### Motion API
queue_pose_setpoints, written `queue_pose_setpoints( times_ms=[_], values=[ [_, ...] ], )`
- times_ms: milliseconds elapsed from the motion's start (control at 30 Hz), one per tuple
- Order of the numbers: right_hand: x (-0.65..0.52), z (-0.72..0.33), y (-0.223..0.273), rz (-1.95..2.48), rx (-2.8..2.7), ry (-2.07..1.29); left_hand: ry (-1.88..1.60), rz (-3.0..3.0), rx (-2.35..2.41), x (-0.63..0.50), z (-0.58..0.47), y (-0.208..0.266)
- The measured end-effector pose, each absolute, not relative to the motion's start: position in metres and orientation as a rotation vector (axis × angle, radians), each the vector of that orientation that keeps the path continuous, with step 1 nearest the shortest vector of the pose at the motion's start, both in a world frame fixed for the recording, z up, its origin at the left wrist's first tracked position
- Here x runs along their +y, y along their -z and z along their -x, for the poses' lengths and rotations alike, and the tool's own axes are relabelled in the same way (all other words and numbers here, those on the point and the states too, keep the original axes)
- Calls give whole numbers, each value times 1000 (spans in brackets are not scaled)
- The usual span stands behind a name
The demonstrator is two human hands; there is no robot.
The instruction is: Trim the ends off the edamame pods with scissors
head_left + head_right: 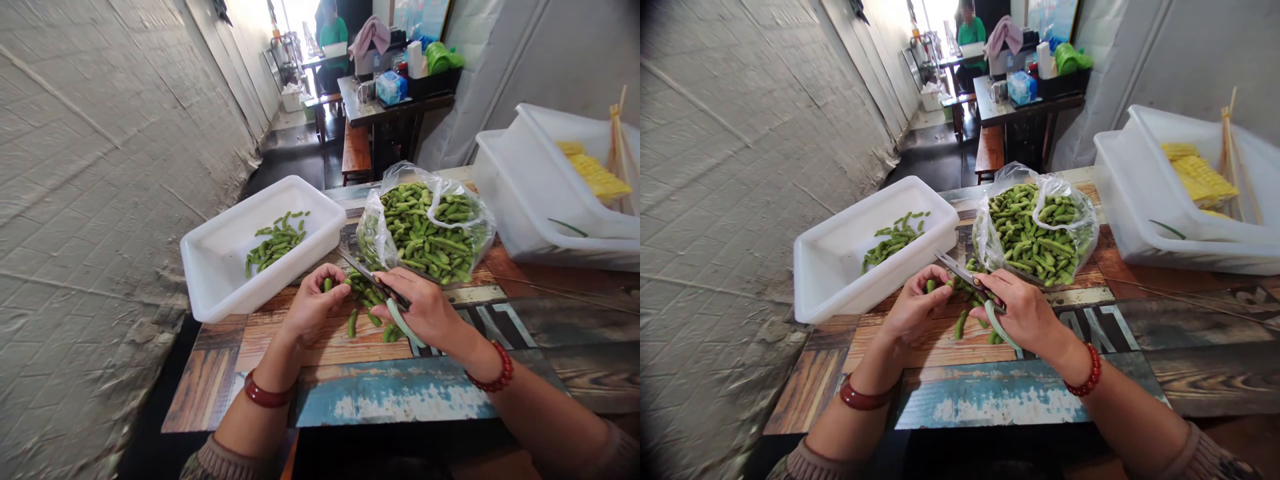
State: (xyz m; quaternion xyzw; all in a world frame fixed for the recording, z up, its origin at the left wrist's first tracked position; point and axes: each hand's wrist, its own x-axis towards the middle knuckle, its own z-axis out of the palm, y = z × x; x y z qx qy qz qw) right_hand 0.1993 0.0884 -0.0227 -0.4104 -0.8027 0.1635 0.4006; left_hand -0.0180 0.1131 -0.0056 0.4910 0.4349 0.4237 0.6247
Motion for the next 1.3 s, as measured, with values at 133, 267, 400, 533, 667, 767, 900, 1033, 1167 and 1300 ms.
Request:
queue_pose_setpoints(
  times_ms=[133, 267, 400, 533, 667, 767, 900, 1033, 1167, 1300],
  values=[
    [86, -198, 22, 1082, -2091, -457, -1042, -1009, 978, 113, 17, 4],
    [84, -197, 22, 1098, -2153, -421, -1061, -965, 966, 112, 16, 1],
    [85, -197, 25, 1124, -2179, -375, -1061, -992, 988, 110, 15, 1],
    [85, -196, 25, 1118, -2183, -363, -1059, -1034, 1021, 110, 16, 3],
    [84, -196, 24, 1078, -2192, -372, -1054, -1069, 1026, 110, 16, 3],
    [83, -196, 24, 1069, -2202, -379, -1038, -1128, 1053, 110, 15, 2],
    [84, -197, 25, 1062, -2212, -385, -1012, -1147, 1079, 109, 16, 2],
    [85, -198, 25, 1056, -2208, -409, -1015, -1167, 1083, 109, 16, 3],
    [84, -198, 24, 1053, -2207, -417, -1014, -1147, 1057, 109, 17, 3],
    [84, -197, 25, 1024, -2202, -410, -1007, -1122, 1026, 109, 17, 4]
  ],
)
